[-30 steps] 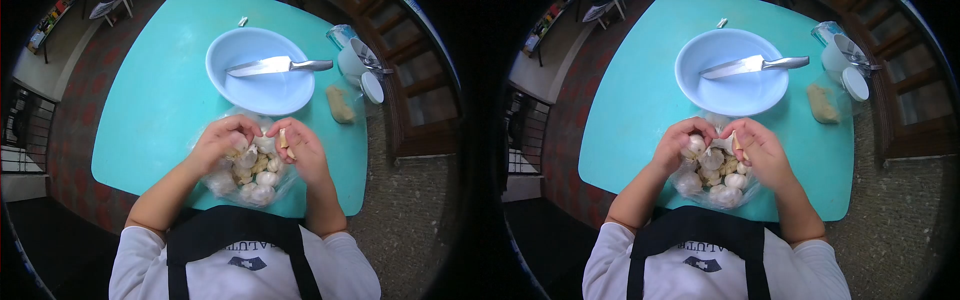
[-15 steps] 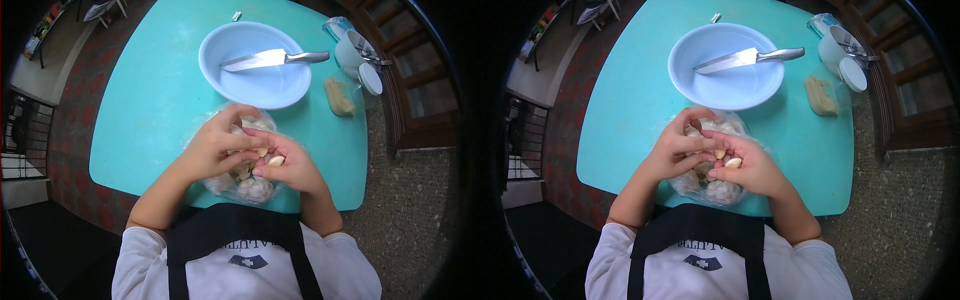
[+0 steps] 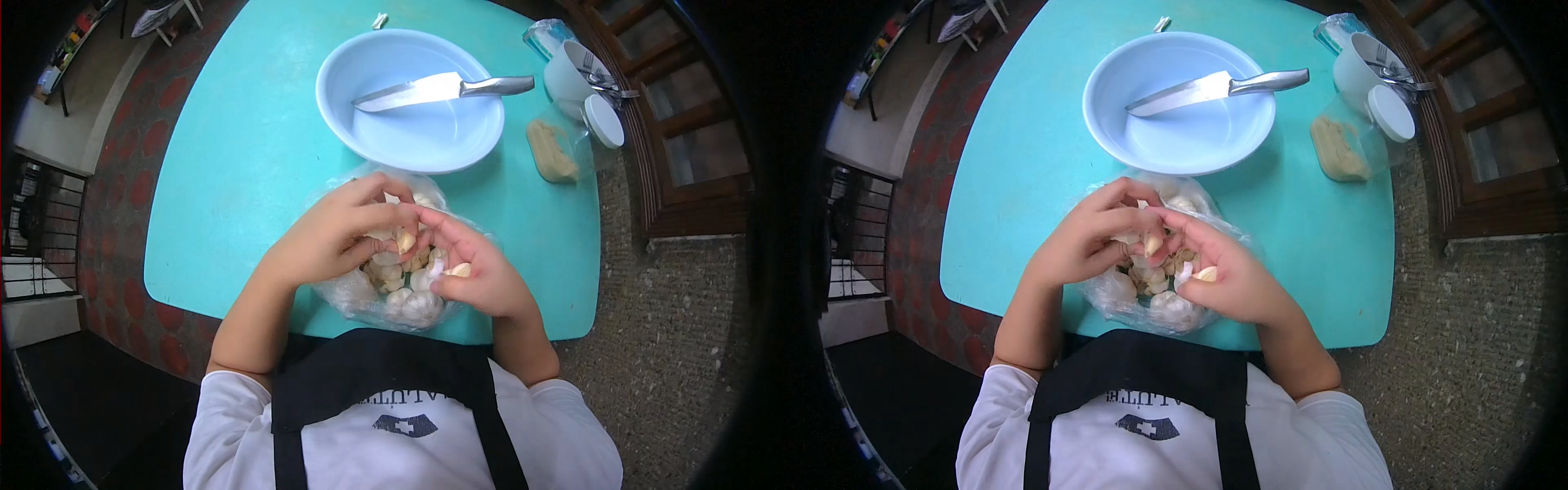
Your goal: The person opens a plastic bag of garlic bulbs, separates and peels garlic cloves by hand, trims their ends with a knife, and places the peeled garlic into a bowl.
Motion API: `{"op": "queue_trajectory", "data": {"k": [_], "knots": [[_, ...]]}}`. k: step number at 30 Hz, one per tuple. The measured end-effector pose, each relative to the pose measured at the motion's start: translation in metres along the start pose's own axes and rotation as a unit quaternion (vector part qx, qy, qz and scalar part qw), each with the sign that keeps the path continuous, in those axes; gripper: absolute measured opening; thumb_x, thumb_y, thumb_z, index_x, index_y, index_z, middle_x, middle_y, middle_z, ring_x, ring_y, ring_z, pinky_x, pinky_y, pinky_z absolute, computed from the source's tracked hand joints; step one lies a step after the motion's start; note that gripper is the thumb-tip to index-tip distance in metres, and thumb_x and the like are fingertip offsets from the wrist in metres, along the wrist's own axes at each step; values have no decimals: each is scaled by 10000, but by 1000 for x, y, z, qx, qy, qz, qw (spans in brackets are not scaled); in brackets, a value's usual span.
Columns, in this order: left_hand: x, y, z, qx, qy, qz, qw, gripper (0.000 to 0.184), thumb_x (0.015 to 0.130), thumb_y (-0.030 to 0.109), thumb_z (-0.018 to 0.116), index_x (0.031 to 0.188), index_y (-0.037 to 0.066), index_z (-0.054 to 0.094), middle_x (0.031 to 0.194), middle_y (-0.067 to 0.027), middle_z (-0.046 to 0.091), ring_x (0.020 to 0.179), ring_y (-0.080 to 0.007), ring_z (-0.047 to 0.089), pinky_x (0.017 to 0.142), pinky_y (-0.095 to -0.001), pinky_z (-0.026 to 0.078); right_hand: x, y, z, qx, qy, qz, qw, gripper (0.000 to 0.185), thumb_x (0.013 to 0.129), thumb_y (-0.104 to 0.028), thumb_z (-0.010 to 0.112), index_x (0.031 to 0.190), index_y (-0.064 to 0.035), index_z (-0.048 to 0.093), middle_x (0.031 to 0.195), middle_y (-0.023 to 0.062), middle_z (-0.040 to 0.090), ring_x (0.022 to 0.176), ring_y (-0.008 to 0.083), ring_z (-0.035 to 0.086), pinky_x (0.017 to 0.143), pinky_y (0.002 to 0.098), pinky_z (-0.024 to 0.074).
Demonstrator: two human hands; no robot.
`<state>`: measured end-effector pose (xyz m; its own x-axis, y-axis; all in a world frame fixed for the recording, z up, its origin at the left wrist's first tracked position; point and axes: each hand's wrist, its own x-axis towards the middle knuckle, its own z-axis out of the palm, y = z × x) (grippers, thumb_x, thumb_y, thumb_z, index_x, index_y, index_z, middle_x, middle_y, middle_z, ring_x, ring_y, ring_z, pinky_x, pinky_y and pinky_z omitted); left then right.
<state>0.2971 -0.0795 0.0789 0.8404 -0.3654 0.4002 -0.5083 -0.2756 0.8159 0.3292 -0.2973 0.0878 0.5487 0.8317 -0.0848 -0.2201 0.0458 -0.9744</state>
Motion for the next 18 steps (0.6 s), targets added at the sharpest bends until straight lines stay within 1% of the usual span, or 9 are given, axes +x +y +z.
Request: {"op": "queue_trajectory", "data": {"k": [3,6,7,9,10,12,15,18], "knots": [[0,-5,-4,-50,29,-2,998,300,699,-44,612,991,26,614,1049,-117,551,969,-248,551,829,-326,442,-5,-8,6,-17,32,47,998,737,716,101,461,1418,-4,262,1082,75,491,994,113,526,785,211,430],[-1,-11,-8,-86,54,0,995,237,740,47,660,968,9,609,987,-100,579,932,-229,562,814,-313,439,-5,-4,13,-49,46,20,998,745,726,117,406,1437,-47,256,1113,73,495,915,72,522,736,182,428],[-1,-12,-10,-95,60,2,994,234,751,77,674,962,5,607,964,-94,588,915,-222,566,805,-309,440,-5,-6,13,-60,49,32,996,732,730,115,391,1433,-49,269,1125,77,504,877,64,521,723,180,429],[-5,-11,-12,-117,48,-23,992,229,751,93,679,951,4,612,932,-87,601,881,-204,572,789,-301,438,-7,-10,11,-82,55,56,994,712,737,111,359,1427,-53,296,1149,85,522,801,46,520,697,176,429],[-6,-11,-13,-128,41,-36,990,227,751,101,682,946,4,614,916,-84,607,864,-196,574,782,-296,437,-8,-10,9,-104,58,60,991,689,739,103,366,1410,-50,328,1157,97,532,843,73,529,731,200,432],[-6,-8,-14,-139,28,-35,989,234,724,76,679,941,16,616,893,-74,626,858,-207,589,788,-308,447,-9,-8,5,-149,65,69,984,647,742,86,380,1375,-44,393,1172,123,553,927,127,548,800,250,438],[-5,-6,-15,-145,17,-27,989,237,714,62,674,942,23,621,883,-70,640,851,-210,603,783,-316,457,-10,-17,10,-129,75,86,985,615,724,83,390,1324,-34,458,1156,128,584,890,143,570,782,271,457],[-4,-5,-17,-141,-11,-9,990,239,720,59,670,953,24,629,887,-78,646,841,-215,610,768,-320,462,-11,-14,8,-198,78,45,976,581,715,85,408,1278,-28,496,1154,138,575,899,178,574,768,295,470]]}}
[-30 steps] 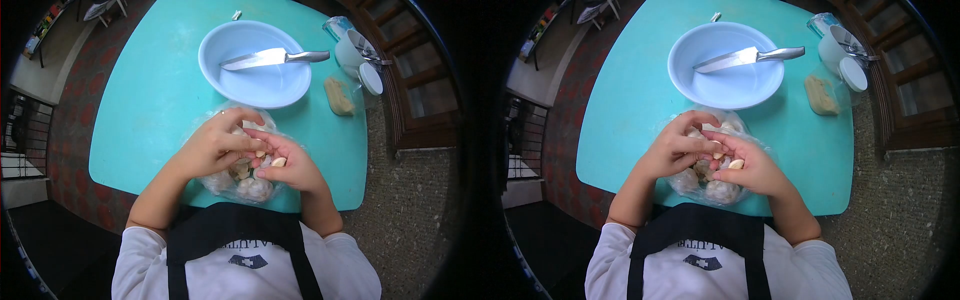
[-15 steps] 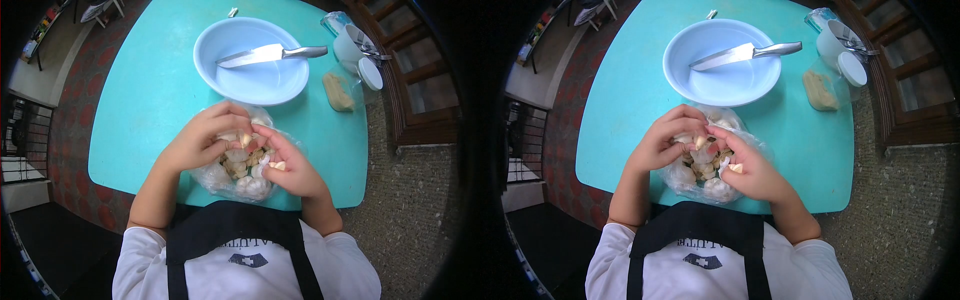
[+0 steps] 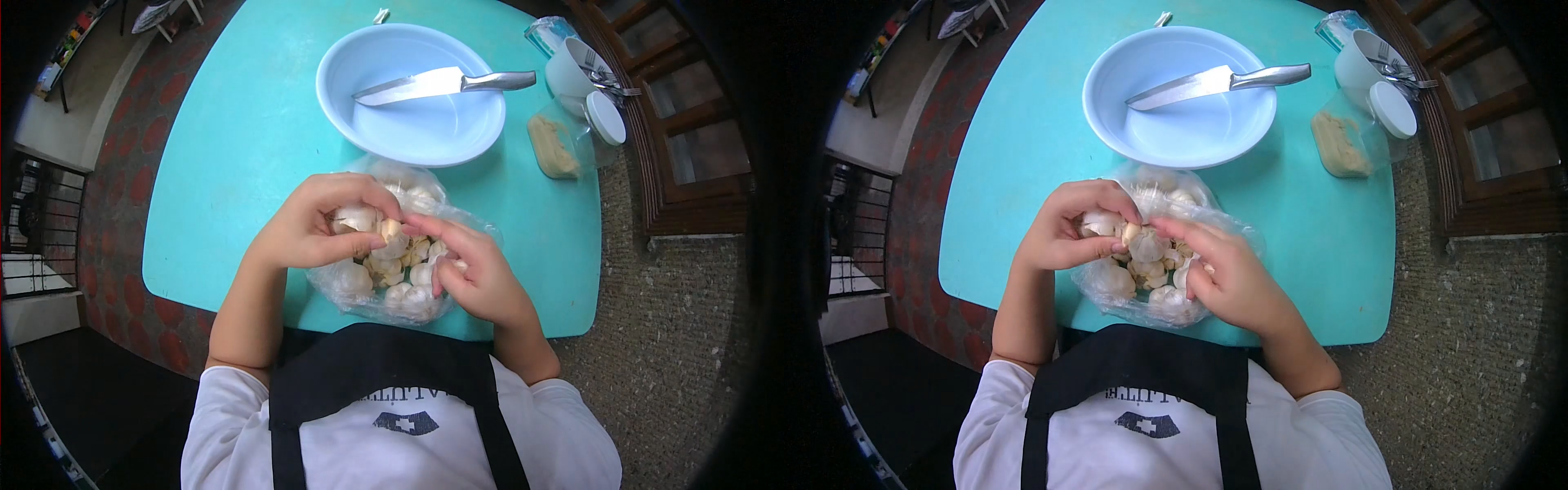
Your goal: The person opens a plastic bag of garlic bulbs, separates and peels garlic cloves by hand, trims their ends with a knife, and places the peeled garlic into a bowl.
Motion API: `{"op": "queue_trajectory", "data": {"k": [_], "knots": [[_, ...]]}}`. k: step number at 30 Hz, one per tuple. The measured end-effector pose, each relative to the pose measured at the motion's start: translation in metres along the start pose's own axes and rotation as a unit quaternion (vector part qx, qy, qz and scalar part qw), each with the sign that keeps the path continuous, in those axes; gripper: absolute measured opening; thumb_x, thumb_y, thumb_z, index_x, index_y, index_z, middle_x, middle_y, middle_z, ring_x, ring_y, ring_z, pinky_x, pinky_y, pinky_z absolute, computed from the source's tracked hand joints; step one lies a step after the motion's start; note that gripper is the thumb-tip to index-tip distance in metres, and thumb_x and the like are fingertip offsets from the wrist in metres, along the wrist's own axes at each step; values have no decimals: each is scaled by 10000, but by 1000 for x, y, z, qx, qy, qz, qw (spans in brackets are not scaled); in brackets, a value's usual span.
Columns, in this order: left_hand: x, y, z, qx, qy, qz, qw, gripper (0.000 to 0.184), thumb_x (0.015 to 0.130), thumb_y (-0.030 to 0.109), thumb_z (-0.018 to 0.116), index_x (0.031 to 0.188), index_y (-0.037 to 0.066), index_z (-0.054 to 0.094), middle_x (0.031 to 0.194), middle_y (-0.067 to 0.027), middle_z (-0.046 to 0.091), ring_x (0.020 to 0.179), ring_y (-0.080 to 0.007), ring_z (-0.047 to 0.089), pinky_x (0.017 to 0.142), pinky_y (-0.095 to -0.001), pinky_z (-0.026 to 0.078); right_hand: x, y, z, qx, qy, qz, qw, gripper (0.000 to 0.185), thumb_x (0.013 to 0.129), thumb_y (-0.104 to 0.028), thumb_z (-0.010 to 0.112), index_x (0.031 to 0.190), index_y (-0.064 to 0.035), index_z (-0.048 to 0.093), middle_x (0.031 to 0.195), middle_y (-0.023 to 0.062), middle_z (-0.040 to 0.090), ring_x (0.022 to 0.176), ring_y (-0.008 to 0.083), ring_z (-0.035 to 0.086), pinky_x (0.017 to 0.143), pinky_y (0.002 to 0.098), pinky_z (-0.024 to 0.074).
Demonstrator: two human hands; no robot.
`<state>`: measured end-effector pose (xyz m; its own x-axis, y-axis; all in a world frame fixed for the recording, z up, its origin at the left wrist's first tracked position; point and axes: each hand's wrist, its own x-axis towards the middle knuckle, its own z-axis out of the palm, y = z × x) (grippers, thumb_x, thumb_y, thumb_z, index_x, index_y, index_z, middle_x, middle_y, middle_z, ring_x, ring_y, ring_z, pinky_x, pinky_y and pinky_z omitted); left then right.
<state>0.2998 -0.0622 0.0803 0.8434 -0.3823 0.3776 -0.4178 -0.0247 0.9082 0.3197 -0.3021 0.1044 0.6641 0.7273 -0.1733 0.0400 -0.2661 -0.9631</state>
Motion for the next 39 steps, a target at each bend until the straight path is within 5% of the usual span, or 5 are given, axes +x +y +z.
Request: {"op": "queue_trajectory", "data": {"k": [6,14,20,33,39], "knots": [[4,4,22,106,-42,37,993,224,684,72,717,900,60,659,836,-56,649,788,-241,597,718,-330,459,2,5,0,-123,66,-126,982,485,739,79,494,1205,-40,553,1038,136,564,915,211,564,780,310,472],[9,12,48,198,-26,72,977,194,719,61,695,897,74,620,913,-50,620,833,-245,594,760,-378,454,-2,12,-11,-104,111,-77,985,357,754,51,559,1097,-36,604,857,91,557,768,190,559,732,290,456],[-2,0,44,-163,158,-55,972,278,797,66,661,1045,15,545,872,-68,582,783,-165,596,724,-306,480,-4,16,-11,-97,97,-108,985,297,779,58,528,1059,-8,601,922,94,571,822,172,578,748,272,461],[-4,18,41,-500,133,-227,825,340,838,141,502,1143,-10,487,1072,-111,547,889,-169,575,721,-277,491,0,3,1,274,71,-95,955,543,762,153,329,1285,25,392,1273,149,467,1139,218,509,973,336,398],[-5,36,62,-463,173,-265,828,387,895,141,501,1245,-5,423,1158,-99,517,1003,-188,571,855,-298,465,-1,0,12,-11,114,-214,970,500,743,143,356,1194,-8,511,1222,172,544,1138,270,536,1000,359,379]]}}
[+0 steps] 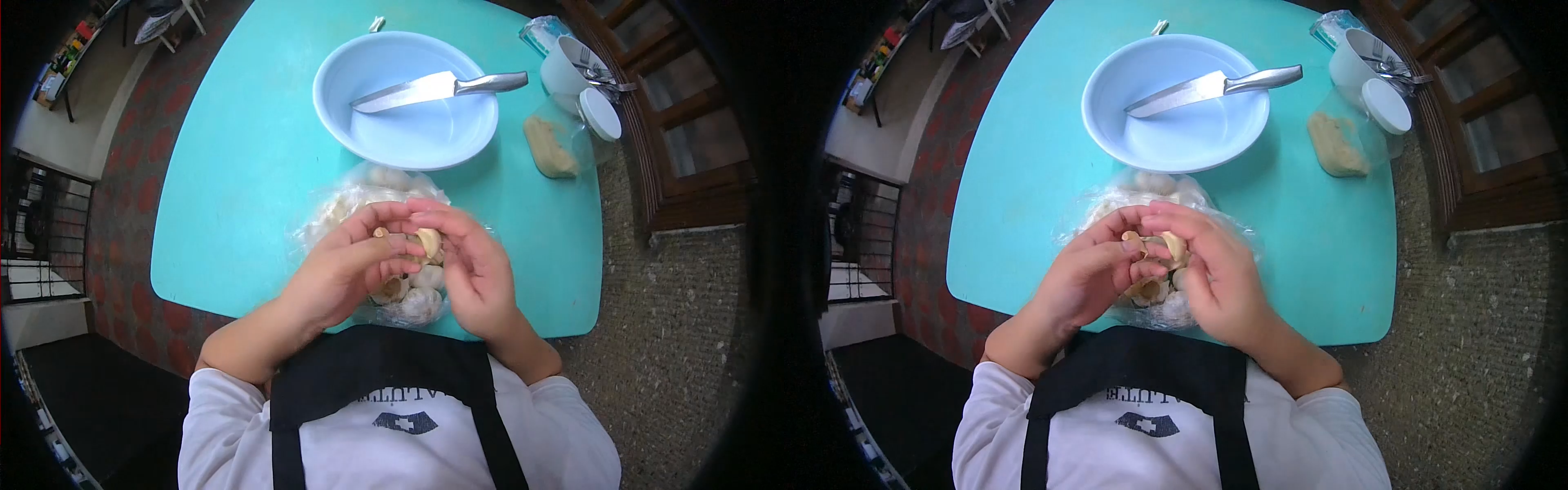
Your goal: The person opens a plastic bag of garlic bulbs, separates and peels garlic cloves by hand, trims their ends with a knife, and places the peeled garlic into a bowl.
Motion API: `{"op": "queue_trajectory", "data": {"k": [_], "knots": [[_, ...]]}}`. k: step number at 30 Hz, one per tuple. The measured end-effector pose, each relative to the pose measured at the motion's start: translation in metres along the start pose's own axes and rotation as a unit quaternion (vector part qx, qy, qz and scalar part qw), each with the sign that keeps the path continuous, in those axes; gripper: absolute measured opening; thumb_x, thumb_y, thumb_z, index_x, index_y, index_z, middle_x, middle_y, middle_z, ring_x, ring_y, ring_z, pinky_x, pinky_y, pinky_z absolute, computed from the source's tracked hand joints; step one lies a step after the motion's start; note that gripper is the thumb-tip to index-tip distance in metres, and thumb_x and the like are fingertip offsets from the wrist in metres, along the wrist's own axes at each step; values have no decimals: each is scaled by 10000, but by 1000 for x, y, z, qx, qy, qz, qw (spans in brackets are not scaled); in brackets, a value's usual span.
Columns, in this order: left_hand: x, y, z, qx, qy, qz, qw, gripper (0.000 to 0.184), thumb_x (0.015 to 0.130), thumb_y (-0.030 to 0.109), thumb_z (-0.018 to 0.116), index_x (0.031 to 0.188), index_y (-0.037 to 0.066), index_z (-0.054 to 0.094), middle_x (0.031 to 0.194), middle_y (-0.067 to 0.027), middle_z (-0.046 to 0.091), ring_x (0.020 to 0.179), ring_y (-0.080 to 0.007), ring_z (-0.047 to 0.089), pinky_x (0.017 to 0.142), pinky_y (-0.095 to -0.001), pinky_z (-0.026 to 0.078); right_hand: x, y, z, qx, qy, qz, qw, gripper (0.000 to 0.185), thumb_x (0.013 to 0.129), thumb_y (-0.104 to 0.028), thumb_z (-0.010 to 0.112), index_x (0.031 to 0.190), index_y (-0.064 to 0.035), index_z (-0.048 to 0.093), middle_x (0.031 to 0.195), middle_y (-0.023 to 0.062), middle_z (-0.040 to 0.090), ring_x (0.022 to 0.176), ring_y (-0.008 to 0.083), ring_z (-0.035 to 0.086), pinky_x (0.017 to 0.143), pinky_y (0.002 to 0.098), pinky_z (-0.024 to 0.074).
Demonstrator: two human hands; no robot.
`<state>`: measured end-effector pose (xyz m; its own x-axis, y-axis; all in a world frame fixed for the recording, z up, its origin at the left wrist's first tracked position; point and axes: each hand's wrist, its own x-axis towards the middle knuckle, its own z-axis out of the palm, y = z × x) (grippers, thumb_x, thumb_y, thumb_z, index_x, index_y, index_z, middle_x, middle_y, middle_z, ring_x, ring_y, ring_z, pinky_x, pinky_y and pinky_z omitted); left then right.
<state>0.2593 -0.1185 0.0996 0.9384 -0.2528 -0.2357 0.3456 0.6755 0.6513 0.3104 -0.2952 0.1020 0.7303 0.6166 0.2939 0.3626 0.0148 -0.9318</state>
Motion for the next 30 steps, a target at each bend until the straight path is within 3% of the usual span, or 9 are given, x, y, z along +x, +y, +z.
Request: {"op": "queue_trajectory", "data": {"k": [3,9,12,15,18,21,24,27,30], "knots": [[-1,-8,3,-20,35,23,999,389,901,124,510,1258,8,411,1157,-95,523,1006,-181,571,864,-305,467,2,-4,9,-56,17,-10,998,480,735,140,378,1144,-29,563,1203,168,569,1112,304,557,999,371,378],[-3,-19,-2,-178,-3,-48,983,358,917,80,510,1259,28,415,1152,-92,534,1006,-171,570,855,-296,490,2,-16,4,-200,-51,-65,976,481,753,132,410,1181,-38,550,1225,157,566,1150,293,546,998,424,378],[-5,-18,-19,-178,-19,-34,983,355,910,72,522,1249,23,429,1109,-103,563,990,-176,582,814,-277,506,0,-24,-7,-182,7,-75,980,468,763,126,434,1191,-29,542,1191,145,585,1144,272,553,955,428,429],[-12,-6,-25,-156,26,11,987,343,904,71,537,1229,18,441,1079,-114,572,938,-175,594,774,-259,511,-7,-14,-9,18,72,-14,997,414,780,96,472,1174,-8,546,1150,135,598,1070,248,595,849,387,500],[-14,0,-35,-139,32,70,987,318,903,67,542,1203,15,453,1067,-117,569,893,-170,591,718,-249,506,-5,-11,-10,10,-5,73,997,379,795,70,507,1156,-32,561,1146,140,584,966,224,633,730,337,527],[-17,4,-39,-148,14,76,986,261,914,97,532,1154,19,467,1035,-117,560,861,-176,584,650,-243,486,-2,-6,-11,-227,-55,0,972,375,793,62,537,1141,-71,580,1117,139,565,848,205,641,680,321,517],[-19,4,-37,-171,11,70,983,207,899,65,508,1099,25,473,1040,-125,544,881,-200,589,664,-259,499,0,-12,-16,-250,-35,52,966,359,775,69,557,1090,-94,613,1051,113,548,782,177,623,643,278,502],[-20,1,-40,-169,-17,73,983,191,843,-10,470,1029,36,467,1051,-135,526,915,-226,595,688,-274,513,4,-6,-27,-238,15,25,971,310,753,61,581,1030,-69,634,989,100,535,742,155,607,620,251,481],[-22,1,-38,-131,0,76,989,234,773,-67,443,977,48,452,1053,-138,516,955,-247,598,713,-284,515,5,2,-33,-109,21,48,993,289,736,66,578,991,-52,643,989,106,531,711,137,581,611,239,465]]}}
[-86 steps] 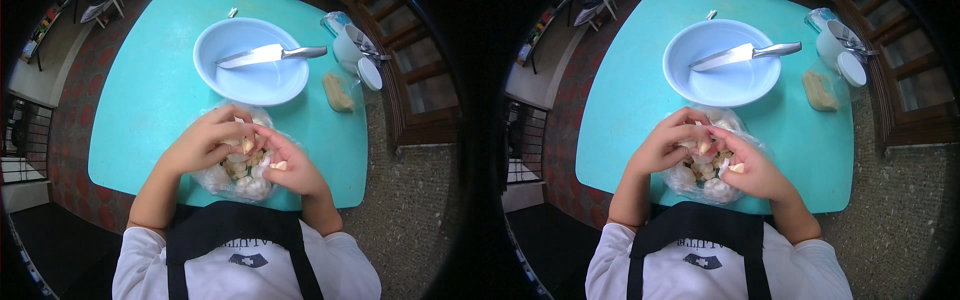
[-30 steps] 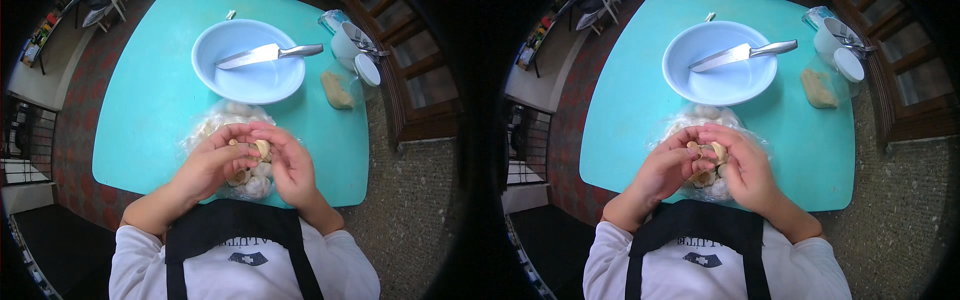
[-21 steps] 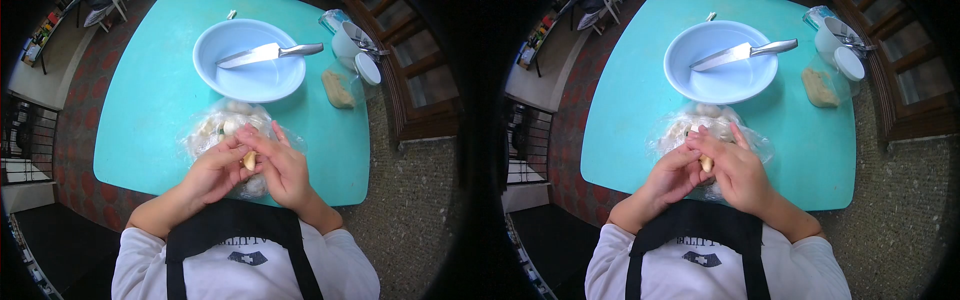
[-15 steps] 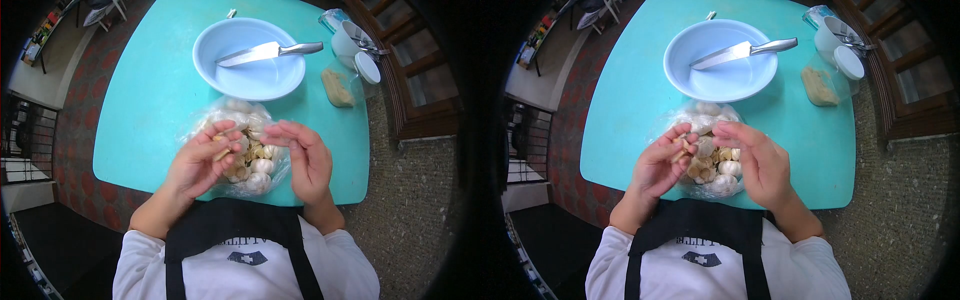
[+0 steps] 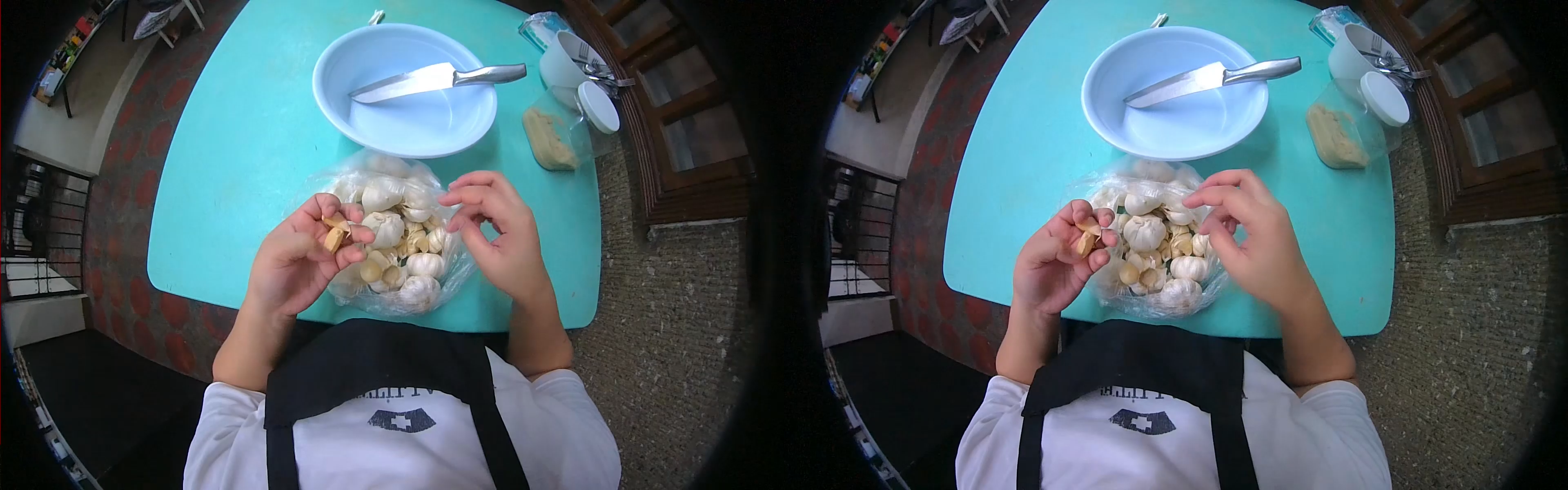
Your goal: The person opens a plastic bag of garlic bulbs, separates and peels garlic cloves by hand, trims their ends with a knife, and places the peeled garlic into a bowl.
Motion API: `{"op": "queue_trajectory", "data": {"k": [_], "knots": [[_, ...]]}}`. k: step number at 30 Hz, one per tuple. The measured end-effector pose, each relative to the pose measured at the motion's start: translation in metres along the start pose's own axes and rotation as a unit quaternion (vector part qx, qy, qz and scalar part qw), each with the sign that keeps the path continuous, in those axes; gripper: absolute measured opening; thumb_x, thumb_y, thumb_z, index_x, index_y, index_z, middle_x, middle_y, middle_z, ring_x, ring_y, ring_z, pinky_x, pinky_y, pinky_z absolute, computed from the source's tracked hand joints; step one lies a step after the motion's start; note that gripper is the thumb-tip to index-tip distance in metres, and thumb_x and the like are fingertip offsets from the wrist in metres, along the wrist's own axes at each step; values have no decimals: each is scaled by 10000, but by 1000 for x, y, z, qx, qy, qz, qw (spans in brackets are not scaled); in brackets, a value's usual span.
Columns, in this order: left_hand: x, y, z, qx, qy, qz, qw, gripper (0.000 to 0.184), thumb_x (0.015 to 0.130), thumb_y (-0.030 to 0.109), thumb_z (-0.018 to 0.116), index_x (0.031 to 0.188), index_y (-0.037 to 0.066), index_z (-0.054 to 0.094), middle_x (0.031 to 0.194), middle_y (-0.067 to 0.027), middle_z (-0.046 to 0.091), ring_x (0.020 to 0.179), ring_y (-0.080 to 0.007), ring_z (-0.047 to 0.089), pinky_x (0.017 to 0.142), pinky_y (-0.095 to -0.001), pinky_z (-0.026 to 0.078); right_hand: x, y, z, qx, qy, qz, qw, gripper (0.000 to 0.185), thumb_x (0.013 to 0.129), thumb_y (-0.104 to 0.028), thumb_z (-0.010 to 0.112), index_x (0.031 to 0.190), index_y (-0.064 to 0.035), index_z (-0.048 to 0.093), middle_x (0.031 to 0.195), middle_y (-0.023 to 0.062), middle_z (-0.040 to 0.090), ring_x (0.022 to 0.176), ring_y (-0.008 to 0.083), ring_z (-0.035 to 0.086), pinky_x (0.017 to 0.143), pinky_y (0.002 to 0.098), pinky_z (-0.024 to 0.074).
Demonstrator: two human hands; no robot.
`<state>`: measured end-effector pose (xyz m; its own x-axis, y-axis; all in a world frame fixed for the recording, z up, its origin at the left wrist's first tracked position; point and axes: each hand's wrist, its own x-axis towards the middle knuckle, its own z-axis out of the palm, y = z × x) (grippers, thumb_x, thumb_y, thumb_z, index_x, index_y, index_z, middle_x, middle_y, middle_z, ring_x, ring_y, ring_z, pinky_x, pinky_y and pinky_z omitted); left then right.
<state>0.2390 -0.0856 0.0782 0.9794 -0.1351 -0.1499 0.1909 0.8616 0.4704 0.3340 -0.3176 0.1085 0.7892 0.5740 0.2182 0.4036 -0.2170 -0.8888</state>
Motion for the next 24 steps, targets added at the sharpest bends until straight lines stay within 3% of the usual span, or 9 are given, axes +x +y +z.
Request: {"op": "queue_trajectory", "data": {"k": [3,7,9,10,11,13,18,22,24], "knots": [[-2,0,7,67,36,4,997,257,741,-78,440,958,60,439,1041,-127,510,952,-248,595,704,-301,505,-1,2,5,95,-48,43,993,304,712,71,570,983,-44,646,954,100,537,690,117,562,611,250,459],[0,0,-7,119,-30,24,992,243,734,-79,458,936,54,444,999,-94,511,873,-213,583,664,-352,487,1,3,10,-48,-112,7,992,306,701,61,563,974,-49,648,906,74,550,732,120,577,631,271,460],[-1,-1,-12,316,-32,69,946,227,734,-36,532,943,37,483,928,-89,514,799,-212,558,627,-336,460,3,0,14,-52,-134,30,989,293,705,51,556,964,-50,646,886,70,559,754,148,590,644,286,463],[-2,0,-10,410,-32,91,907,227,734,-14,569,947,28,503,892,-87,515,761,-212,545,609,-328,447,4,1,15,-51,-130,5,990,280,715,50,549,959,-50,642,892,79,563,761,177,591,650,296,466],[-5,-1,-5,581,-23,106,807,245,739,15,595,972,33,522,872,-90,513,763,-225,545,620,-337,448,5,3,16,-50,-126,-20,990,268,725,50,542,955,-49,638,897,87,567,769,205,592,656,307,469],[-13,1,19,847,-2,122,518,290,747,75,647,1021,44,560,833,-95,509,766,-251,543,642,-354,450,4,7,19,-65,-106,-32,992,242,748,59,523,940,-40,633,894,91,564,770,213,588,658,314,467],[-23,-2,11,876,61,135,458,476,715,82,699,1168,85,551,853,-111,501,796,-281,550,678,-370,456,6,21,19,-174,-78,-68,979,257,781,89,474,951,-32,623,883,91,548,742,173,581,642,307,465],[-43,6,33,903,124,55,407,570,673,48,725,1209,88,536,875,-108,503,812,-287,553,690,-381,457,5,12,17,-231,-90,-7,969,253,751,76,534,959,-38,624,922,69,529,745,154,581,618,278,454],[-48,13,47,899,100,55,423,596,655,51,740,1213,91,533,860,-100,503,778,-274,547,674,-370,455,7,3,16,-203,-95,24,974,261,724,76,565,946,-44,631,954,60,511,765,132,585,609,252,448]]}}
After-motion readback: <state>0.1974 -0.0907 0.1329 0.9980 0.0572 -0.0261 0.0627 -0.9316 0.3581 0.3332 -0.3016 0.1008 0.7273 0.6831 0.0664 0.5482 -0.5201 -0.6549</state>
